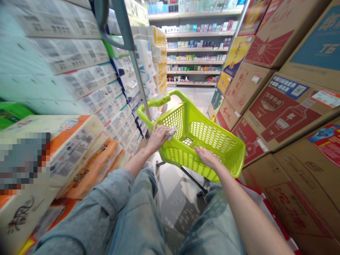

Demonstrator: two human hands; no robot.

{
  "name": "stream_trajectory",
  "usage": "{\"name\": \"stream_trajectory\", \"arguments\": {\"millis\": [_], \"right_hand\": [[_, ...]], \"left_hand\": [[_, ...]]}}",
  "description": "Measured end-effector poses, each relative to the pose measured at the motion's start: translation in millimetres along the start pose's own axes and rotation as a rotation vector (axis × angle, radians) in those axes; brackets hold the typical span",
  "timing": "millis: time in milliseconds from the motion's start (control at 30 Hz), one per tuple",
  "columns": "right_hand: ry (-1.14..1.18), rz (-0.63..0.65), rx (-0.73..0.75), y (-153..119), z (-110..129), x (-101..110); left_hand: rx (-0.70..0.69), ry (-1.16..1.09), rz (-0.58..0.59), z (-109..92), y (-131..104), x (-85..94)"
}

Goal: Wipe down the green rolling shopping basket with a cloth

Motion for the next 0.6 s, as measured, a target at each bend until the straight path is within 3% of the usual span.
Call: {"name": "stream_trajectory", "arguments": {"millis": [167,300,400,500,600], "right_hand": [[0.007,0.019,0.034,-2,1,1],[0.002,0.012,0.041,-2,-1,1],[-0.002,0.018,0.044,-1,-3,-1],[-0.014,0.034,0.058,1,-6,-5],[-0.071,0.016,0.053,4,-8,-7]], "left_hand": [[0.063,-0.208,-0.046,-3,-6,8.4],[0.132,-0.355,-0.123,-11,-41,1.4],[0.398,-0.371,-0.136,-6,-89,-26.1],[0.803,-0.432,-0.025,2,-136,-66.3],[0.941,-0.512,0.043,-9,-149,-90.6]]}}
Point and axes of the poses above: each hand's wrist, its own y-axis towards the middle knuckle, its own x-axis out of the back of the hand, z = x × y, the point moved 6 cm from there along y, towards the middle knuckle
